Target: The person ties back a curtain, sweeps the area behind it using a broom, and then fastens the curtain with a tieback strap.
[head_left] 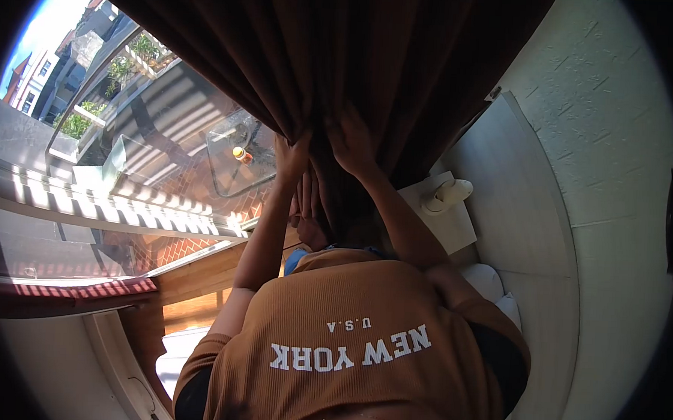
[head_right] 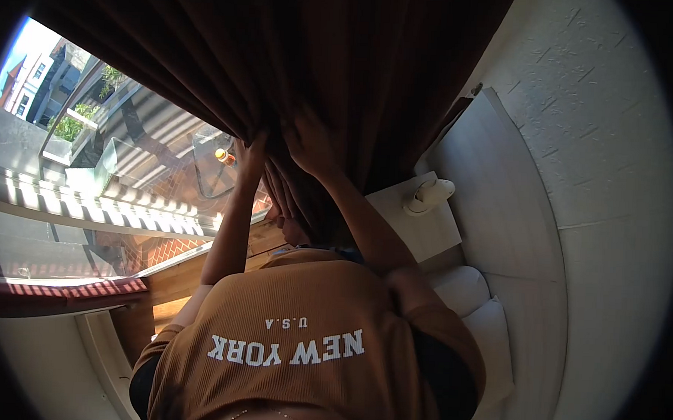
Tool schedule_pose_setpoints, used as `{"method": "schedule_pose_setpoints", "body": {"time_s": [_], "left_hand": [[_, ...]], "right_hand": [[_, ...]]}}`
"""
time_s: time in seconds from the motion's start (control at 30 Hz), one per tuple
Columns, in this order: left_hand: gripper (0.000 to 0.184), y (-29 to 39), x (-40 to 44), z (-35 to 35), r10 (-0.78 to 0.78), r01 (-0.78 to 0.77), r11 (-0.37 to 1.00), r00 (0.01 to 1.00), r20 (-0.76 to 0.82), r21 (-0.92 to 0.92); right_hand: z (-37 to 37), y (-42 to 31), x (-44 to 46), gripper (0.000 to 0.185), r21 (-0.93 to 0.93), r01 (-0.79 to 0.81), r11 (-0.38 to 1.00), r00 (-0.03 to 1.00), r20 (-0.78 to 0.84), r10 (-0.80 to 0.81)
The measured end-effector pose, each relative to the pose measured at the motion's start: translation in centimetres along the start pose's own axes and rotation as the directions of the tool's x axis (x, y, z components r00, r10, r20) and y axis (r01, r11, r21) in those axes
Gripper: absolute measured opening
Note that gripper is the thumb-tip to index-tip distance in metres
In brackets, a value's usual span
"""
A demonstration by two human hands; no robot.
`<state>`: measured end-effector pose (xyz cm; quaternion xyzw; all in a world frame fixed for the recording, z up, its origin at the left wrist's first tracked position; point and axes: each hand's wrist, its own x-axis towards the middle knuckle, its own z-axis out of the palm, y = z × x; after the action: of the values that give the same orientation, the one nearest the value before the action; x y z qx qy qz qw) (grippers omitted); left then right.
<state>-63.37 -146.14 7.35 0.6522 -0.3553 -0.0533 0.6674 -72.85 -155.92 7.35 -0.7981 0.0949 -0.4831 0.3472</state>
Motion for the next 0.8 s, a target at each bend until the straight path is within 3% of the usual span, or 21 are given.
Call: {"method": "schedule_pose_setpoints", "body": {"time_s": [0.17,0.27,0.37,0.47,0.57,0.67,0.77,0.8], "left_hand": [[0.049,-0.8,-0.6,1.9,0.014,-0.010,0.999,0.994,-0.110,0.037],[0.048,-2.7,-1.7,1.9,0.094,-0.086,0.994,0.989,-0.118,0.071],[0.042,0.9,-1.6,2.9,0.042,-0.020,0.990,0.988,-0.149,0.143],[0.032,-0.5,-1.7,2.5,0.129,-0.087,0.983,0.953,-0.274,0.159],[0.023,-0.2,-1.3,2.0,0.167,-0.115,0.973,0.949,-0.268,0.199],[0.021,1.2,-1.4,2.2,0.180,-0.119,0.968,0.944,-0.278,0.221],[0.024,0.2,-2.0,2.3,0.199,-0.127,0.956,0.942,-0.271,0.263],[0.025,-0.1,-2.1,2.5,0.201,-0.125,0.953,0.942,-0.267,0.274]], "right_hand": [[0.0,-1.5,-0.9,0.042,0.263,-0.085,0.961,0.988,0.151,0.046],[1.3,-1.5,-2.1,0.045,0.279,0.033,0.960,0.994,0.092,-0.061],[0.8,-1.1,-3.5,0.047,0.367,-0.072,0.927,0.968,0.249,-0.024],[-1.4,-0.8,-4.1,0.044,0.087,0.127,0.988,0.952,0.270,-0.147],[-4.8,-1.1,-3.9,0.041,0.032,0.214,0.976,0.959,0.185,-0.216],[-7.7,-0.6,-3.3,0.053,-0.184,0.232,0.955,0.918,-0.285,-0.277],[-8.8,-0.1,-1.0,0.057,0.061,-0.041,0.997,0.964,-0.262,0.055],[-8.7,0.2,-1.0,0.058,0.022,-0.048,0.999,0.976,-0.211,0.052]]}}
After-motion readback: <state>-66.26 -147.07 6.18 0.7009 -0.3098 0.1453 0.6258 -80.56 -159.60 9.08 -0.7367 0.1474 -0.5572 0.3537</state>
